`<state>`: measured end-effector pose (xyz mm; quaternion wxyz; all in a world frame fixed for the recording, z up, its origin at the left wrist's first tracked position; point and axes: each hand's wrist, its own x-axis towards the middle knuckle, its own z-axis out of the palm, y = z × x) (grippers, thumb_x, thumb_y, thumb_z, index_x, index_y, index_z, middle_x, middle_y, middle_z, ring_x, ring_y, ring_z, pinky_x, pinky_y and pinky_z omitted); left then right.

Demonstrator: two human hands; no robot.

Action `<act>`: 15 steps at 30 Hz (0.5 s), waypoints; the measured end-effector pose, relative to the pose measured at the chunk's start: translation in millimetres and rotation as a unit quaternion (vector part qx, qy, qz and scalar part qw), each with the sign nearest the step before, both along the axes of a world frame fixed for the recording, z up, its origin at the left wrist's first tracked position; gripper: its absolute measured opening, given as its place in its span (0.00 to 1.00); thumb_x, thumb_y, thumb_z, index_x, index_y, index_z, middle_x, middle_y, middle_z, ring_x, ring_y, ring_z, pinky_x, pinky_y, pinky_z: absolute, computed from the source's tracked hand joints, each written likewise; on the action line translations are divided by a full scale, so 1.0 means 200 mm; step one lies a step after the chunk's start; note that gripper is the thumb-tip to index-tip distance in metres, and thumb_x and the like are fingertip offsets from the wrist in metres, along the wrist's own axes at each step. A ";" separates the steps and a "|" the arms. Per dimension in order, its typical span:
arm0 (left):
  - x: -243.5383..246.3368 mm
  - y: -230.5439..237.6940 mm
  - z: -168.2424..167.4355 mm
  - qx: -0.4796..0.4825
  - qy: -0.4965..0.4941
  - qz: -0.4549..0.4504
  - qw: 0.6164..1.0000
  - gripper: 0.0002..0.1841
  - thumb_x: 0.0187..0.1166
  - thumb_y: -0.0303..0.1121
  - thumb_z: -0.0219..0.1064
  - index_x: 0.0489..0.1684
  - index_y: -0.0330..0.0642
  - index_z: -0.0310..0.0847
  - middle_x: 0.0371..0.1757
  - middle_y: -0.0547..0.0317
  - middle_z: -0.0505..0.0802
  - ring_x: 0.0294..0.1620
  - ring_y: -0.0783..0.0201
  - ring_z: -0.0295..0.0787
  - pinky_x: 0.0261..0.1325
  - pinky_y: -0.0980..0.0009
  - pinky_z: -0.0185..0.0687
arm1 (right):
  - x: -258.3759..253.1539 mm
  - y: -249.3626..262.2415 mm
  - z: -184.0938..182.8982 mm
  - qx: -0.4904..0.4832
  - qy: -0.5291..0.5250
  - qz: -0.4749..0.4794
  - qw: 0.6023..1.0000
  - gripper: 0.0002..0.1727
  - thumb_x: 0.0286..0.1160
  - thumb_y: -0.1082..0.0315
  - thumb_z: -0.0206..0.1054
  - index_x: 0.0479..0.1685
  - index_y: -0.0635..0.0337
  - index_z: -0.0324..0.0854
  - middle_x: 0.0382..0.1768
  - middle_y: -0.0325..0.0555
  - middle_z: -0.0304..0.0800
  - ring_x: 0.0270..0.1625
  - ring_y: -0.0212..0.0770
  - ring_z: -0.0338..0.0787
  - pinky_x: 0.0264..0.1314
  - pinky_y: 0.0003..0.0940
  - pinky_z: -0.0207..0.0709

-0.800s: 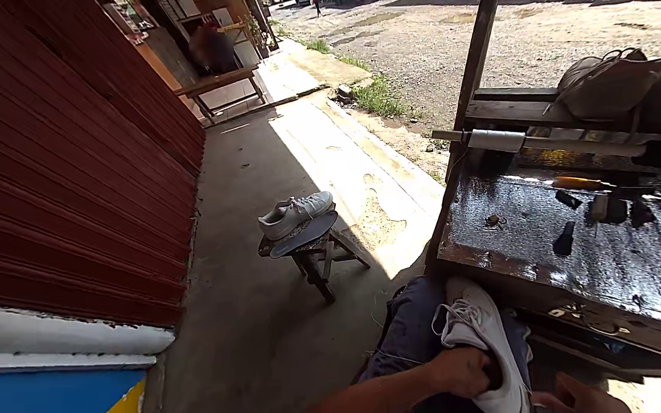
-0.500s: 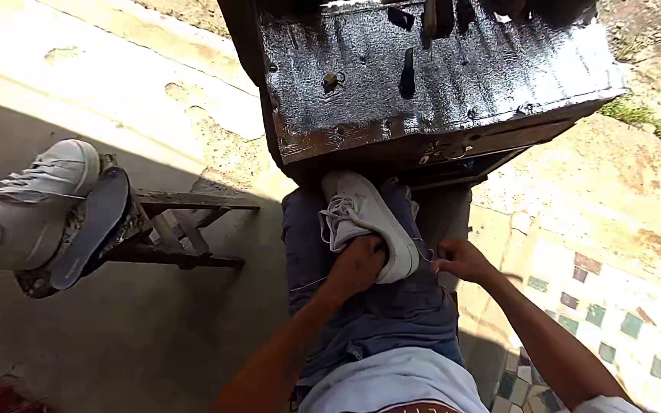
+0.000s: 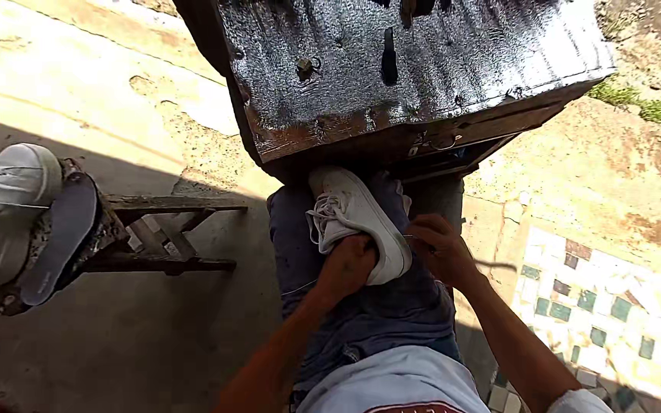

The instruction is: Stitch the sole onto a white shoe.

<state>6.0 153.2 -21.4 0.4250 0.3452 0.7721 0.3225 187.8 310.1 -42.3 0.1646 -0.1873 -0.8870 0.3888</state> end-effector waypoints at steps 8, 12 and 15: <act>-0.01 -0.02 -0.02 0.007 -0.013 0.008 1.000 0.14 0.88 0.38 0.58 0.38 0.46 0.90 0.32 0.62 0.91 0.38 0.69 0.88 0.46 0.60 0.83 | -0.06 0.11 0.00 0.106 -0.062 -0.031 0.992 0.09 0.79 0.69 0.61 0.40 0.61 0.87 0.39 0.49 0.88 0.41 0.49 0.90 0.40 0.52 0.83; -0.01 -0.02 -0.02 0.024 -0.024 0.022 0.999 0.12 0.85 0.35 0.60 0.34 0.46 0.89 0.29 0.64 0.90 0.34 0.72 0.86 0.43 0.64 0.82 | -0.04 0.11 0.05 -0.268 0.020 -0.094 0.959 0.09 0.86 0.68 0.57 0.47 0.59 0.82 0.29 0.37 0.84 0.26 0.29 0.79 0.31 0.26 0.77; -0.02 -0.02 -0.02 0.026 -0.033 0.010 0.999 0.12 0.85 0.36 0.60 0.35 0.45 0.89 0.30 0.65 0.91 0.36 0.72 0.88 0.45 0.63 0.84 | 0.03 0.08 0.05 -0.595 0.157 -0.061 0.786 0.06 0.83 0.58 0.66 0.44 0.46 0.85 0.23 0.34 0.83 0.23 0.29 0.82 0.33 0.27 0.83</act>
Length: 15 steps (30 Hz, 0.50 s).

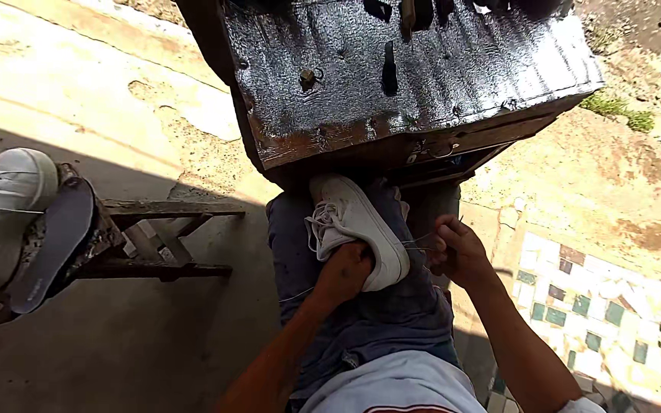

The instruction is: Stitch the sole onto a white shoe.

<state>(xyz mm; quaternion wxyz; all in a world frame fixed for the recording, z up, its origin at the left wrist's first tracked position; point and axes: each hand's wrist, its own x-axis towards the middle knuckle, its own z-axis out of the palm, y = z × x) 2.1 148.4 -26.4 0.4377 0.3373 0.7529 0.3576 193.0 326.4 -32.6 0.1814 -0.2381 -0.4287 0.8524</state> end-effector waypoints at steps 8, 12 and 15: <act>0.01 0.00 -0.01 -0.013 0.012 -0.005 1.000 0.13 0.86 0.36 0.60 0.35 0.45 0.89 0.30 0.63 0.90 0.36 0.69 0.87 0.45 0.61 0.83 | -0.04 -0.12 -0.17 0.387 -0.256 0.079 0.882 0.11 0.80 0.63 0.68 0.52 0.53 0.94 0.40 0.39 0.86 0.39 0.29 0.83 0.45 0.29 0.81; 0.01 -0.02 -0.01 -0.008 0.008 0.008 1.000 0.12 0.85 0.35 0.60 0.36 0.45 0.89 0.32 0.63 0.92 0.38 0.71 0.88 0.47 0.63 0.84 | 0.25 0.04 -0.28 0.352 -0.177 0.142 0.908 0.11 0.82 0.63 0.66 0.44 0.59 0.94 0.76 0.47 0.78 0.46 0.23 0.85 0.46 0.20 0.81; 0.00 -0.03 -0.01 -0.012 0.004 0.013 1.000 0.12 0.85 0.36 0.61 0.35 0.46 0.89 0.32 0.63 0.91 0.37 0.71 0.88 0.47 0.62 0.84 | 0.80 0.27 -0.54 0.364 -0.378 0.136 0.840 0.13 0.84 0.64 0.63 0.45 0.60 0.92 0.78 0.49 0.77 0.50 0.33 0.87 0.48 0.30 0.82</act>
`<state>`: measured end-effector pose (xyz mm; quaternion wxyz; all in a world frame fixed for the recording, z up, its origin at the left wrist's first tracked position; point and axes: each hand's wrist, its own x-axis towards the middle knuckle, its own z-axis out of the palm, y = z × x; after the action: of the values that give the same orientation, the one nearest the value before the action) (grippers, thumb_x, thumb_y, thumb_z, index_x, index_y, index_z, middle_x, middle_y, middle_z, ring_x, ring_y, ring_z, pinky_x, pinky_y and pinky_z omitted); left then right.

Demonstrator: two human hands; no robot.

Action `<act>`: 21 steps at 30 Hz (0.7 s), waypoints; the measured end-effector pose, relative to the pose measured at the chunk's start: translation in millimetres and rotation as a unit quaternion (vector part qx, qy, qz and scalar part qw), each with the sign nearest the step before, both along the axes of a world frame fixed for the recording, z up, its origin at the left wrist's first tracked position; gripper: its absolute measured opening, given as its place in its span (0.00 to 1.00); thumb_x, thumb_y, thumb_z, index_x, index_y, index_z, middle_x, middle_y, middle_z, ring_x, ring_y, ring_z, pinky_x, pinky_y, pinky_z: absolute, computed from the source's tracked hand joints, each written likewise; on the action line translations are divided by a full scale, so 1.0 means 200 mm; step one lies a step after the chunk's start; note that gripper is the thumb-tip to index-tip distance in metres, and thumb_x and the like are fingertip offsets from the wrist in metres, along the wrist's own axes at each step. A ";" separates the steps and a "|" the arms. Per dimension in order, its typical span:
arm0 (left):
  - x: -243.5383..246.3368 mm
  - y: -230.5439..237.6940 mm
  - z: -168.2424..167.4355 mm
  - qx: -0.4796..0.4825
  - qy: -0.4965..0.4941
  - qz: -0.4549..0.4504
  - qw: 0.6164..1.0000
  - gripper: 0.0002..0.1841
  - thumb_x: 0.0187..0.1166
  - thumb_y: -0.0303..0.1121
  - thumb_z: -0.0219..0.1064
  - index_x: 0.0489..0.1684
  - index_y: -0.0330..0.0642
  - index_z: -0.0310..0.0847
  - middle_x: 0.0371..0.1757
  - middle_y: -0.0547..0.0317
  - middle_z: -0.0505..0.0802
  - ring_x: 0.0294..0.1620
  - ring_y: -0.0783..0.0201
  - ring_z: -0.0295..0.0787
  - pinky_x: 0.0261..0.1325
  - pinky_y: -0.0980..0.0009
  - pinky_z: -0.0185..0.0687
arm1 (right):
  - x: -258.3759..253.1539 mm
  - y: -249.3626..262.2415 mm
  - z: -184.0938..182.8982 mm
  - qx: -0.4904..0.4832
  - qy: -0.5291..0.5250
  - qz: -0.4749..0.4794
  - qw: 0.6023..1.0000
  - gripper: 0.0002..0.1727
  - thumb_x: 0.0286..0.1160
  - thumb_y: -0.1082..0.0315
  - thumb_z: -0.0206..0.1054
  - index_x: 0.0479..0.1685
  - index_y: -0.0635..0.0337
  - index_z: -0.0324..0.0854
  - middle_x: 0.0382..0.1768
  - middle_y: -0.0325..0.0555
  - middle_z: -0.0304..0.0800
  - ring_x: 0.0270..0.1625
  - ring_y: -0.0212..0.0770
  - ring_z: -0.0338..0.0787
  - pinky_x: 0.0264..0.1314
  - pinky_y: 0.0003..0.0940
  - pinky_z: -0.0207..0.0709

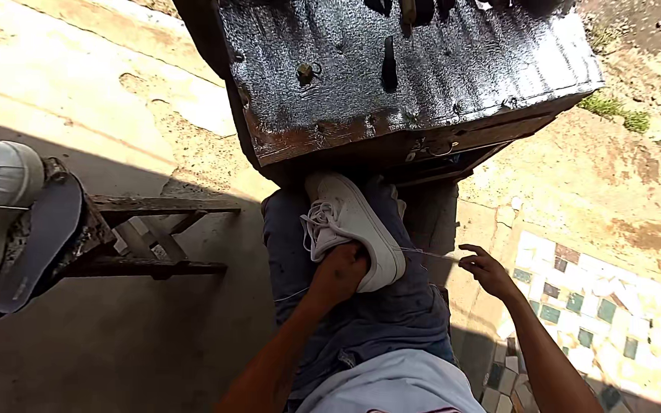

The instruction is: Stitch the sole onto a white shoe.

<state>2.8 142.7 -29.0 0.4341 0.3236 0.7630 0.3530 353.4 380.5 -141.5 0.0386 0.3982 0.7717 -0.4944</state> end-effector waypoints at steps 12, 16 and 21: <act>0.01 0.05 0.05 -0.035 0.016 -0.057 0.998 0.14 0.86 0.37 0.59 0.31 0.45 0.88 0.29 0.63 0.90 0.35 0.69 0.88 0.44 0.61 0.84 | -0.70 -0.53 0.43 0.090 0.154 0.057 0.982 0.56 0.58 0.23 0.72 0.88 0.47 0.69 0.89 0.49 0.65 0.46 0.36 0.89 0.39 0.41 0.85; -0.01 -0.04 0.19 -0.105 0.143 -0.182 0.967 0.15 0.85 0.36 0.54 0.42 0.39 0.89 0.39 0.44 0.93 0.47 0.44 0.92 0.50 0.39 0.82 | -0.80 -0.52 0.40 0.164 0.191 0.106 0.962 0.55 0.51 0.17 0.69 0.82 0.40 0.77 0.76 0.44 0.82 0.58 0.44 0.93 0.42 0.51 0.90; -0.17 -0.43 0.29 -0.163 0.290 -0.083 0.939 0.15 0.87 0.38 0.55 0.48 0.45 0.90 0.42 0.49 0.94 0.46 0.47 0.94 0.45 0.44 0.86 | -0.81 -0.49 0.39 0.159 0.210 0.115 0.958 0.57 0.51 0.23 0.76 0.81 0.54 0.78 0.68 0.57 0.86 0.57 0.49 0.92 0.48 0.54 0.88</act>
<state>-32.1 57.5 28.2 0.2685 0.3990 0.8734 0.0770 190.8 283.4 -63.2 -0.1316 0.1944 0.8718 -0.4300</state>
